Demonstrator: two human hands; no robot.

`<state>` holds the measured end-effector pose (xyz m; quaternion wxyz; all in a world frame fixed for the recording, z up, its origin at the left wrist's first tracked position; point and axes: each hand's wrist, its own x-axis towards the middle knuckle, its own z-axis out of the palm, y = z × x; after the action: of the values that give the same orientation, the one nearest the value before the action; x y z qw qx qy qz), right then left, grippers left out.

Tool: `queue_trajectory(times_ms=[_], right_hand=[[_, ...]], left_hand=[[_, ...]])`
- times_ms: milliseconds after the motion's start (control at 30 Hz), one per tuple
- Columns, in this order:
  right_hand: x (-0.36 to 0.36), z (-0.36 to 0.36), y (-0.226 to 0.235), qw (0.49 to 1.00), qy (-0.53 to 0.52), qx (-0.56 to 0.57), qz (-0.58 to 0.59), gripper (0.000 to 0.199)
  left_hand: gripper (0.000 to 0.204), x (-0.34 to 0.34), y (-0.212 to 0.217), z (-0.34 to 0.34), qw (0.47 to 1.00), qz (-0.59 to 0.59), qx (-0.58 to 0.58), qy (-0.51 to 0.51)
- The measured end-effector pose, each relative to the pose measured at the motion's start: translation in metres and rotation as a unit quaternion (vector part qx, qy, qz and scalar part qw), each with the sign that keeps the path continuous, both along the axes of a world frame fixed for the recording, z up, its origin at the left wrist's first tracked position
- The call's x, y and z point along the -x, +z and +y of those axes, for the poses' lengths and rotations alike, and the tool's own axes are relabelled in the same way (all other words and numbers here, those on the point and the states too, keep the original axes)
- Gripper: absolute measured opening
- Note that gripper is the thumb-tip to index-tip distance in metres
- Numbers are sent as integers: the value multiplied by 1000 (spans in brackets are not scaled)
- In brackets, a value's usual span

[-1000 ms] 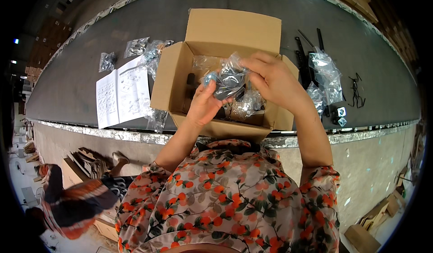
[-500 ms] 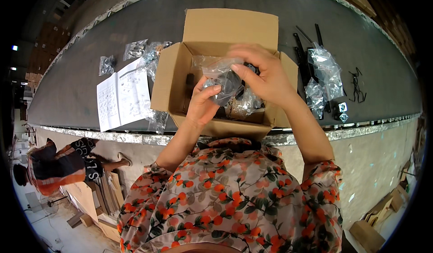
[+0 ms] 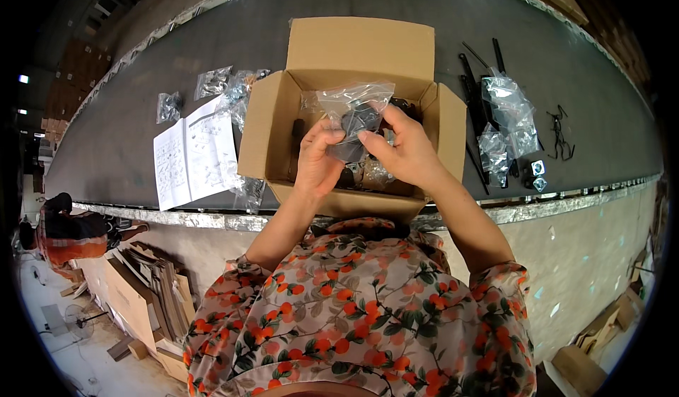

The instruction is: The person unboxes various chair components from a cardboard box on a conveyor belt, removing items from plastic bags and placing them on the belt while consulting an instruction manual.

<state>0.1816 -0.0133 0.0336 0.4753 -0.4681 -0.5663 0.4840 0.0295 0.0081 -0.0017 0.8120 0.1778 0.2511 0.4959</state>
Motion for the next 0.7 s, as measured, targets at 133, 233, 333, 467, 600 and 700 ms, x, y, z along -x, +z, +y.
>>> queue_trajectory(times_ms=[133,233,333,467,600,700], right_hand=[[5,1,6,993,-21,-49,-102,40],[5,4,1,994,3,-55,-94,42],[1,7,1,988,29,-89,-122,41],[-3,11,2,970,69,-138,-186,43],[4,10,14,998,57,22,-35,45],[0,11,16,996,45,78,30,44]], left_hand=[[10,-3,1,-3,998,3,8,62],[10,-2,-1,1,996,4,2,88],[11,0,0,3,995,9,-6,96],[10,2,1,2,994,13,-8,104],[9,6,-1,-2,996,9,-66,62],[9,6,5,-2,995,27,-95,28]])
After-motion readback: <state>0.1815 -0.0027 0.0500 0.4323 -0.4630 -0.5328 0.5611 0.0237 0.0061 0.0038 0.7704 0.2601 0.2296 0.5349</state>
